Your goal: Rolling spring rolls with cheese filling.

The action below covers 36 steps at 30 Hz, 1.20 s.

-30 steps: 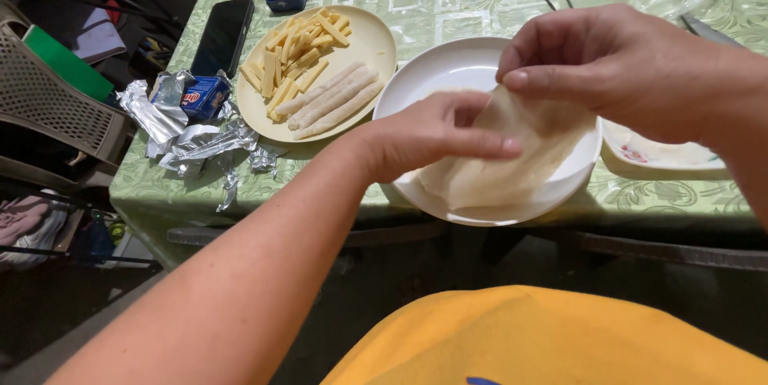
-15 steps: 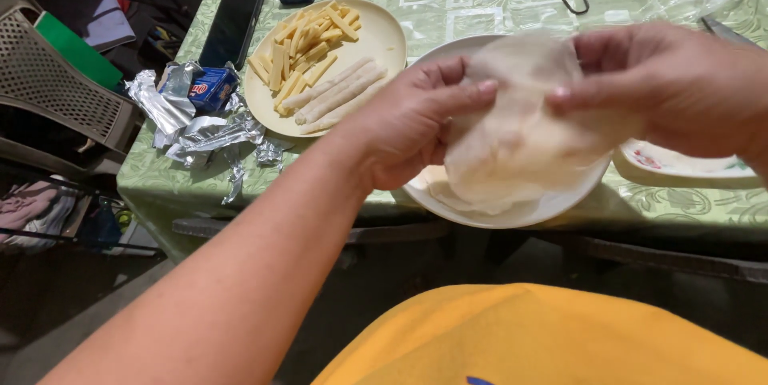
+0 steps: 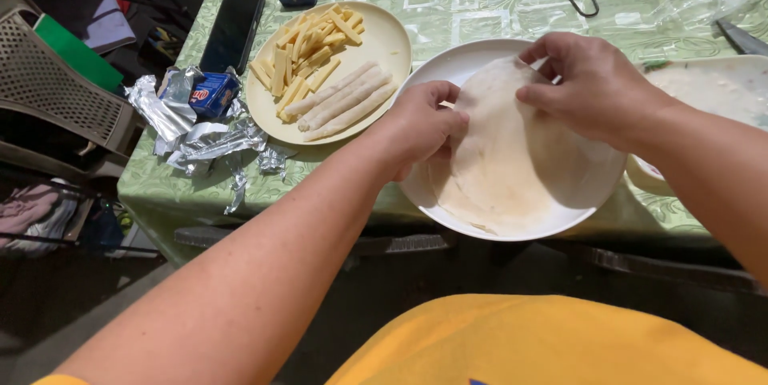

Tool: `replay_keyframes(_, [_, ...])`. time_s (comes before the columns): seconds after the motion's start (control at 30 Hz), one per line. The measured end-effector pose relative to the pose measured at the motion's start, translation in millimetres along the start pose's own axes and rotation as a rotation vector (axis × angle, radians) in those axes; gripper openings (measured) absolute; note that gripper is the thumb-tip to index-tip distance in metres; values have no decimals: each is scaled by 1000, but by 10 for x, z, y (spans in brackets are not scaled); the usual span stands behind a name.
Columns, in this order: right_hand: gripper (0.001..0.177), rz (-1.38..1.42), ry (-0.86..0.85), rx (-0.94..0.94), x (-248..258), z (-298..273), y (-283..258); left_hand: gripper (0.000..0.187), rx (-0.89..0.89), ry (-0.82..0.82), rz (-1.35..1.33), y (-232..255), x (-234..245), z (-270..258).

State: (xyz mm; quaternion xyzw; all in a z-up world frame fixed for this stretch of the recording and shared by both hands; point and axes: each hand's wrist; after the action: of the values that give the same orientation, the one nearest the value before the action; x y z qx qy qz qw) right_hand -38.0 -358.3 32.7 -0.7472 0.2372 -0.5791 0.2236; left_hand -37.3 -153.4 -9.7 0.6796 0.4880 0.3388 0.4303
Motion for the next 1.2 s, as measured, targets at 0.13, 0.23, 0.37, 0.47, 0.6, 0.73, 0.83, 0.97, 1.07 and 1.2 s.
replay_keyframes(0.13, [39, 25, 33, 133, -82, 143, 101, 32, -109, 93, 139, -29, 14, -9])
replay_keyframes(0.23, [37, 66, 43, 180, -116, 180, 140, 33, -171, 121, 221, -48, 12, -5])
replay_keyframes(0.37, [36, 95, 54, 195, -127, 187, 185, 34, -183, 139, 245, -28, 8, -30])
replay_keyframes(0.47, [37, -50, 137, 226, -123, 109, 182, 34, -157, 147, 201, 60, -31, -99])
replay_keyframes(0.6, [43, -28, 85, 46, -2, -218, -183, 33, -159, 101, 157, 197, -158, -204])
replay_keyframes(0.73, [46, 570, -171, -151, -145, -72, 147, 37, -161, -175, 99, 166, -228, -232])
replay_keyframes(0.83, [38, 780, -199, -167, -67, -109, 234, 40, -166, -231, 49, 141, -175, -231])
replay_keyframes(0.97, [39, 778, -260, -90, 233, -233, 220, 52, -314, -99, 72, 299, -68, -291])
replay_keyframes(1.07, [43, 823, -401, 70, 429, -117, 413, 65, -398, -302, 21, 457, -32, -310])
replay_keyframes(1.2, [45, 698, -420, 108, 519, -118, 171, 55, -349, -357, 12, 520, -1, -199])
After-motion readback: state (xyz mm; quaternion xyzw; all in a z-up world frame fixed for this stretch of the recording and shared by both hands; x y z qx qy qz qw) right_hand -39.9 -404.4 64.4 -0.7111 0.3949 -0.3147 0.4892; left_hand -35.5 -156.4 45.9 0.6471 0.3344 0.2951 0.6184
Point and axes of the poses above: each hand's wrist, its own z-axis towards the middle knuckle, its own x-axis out of the back of the hand, y = z × x, and after that the axes turned 2 degrees about -z, right-handed
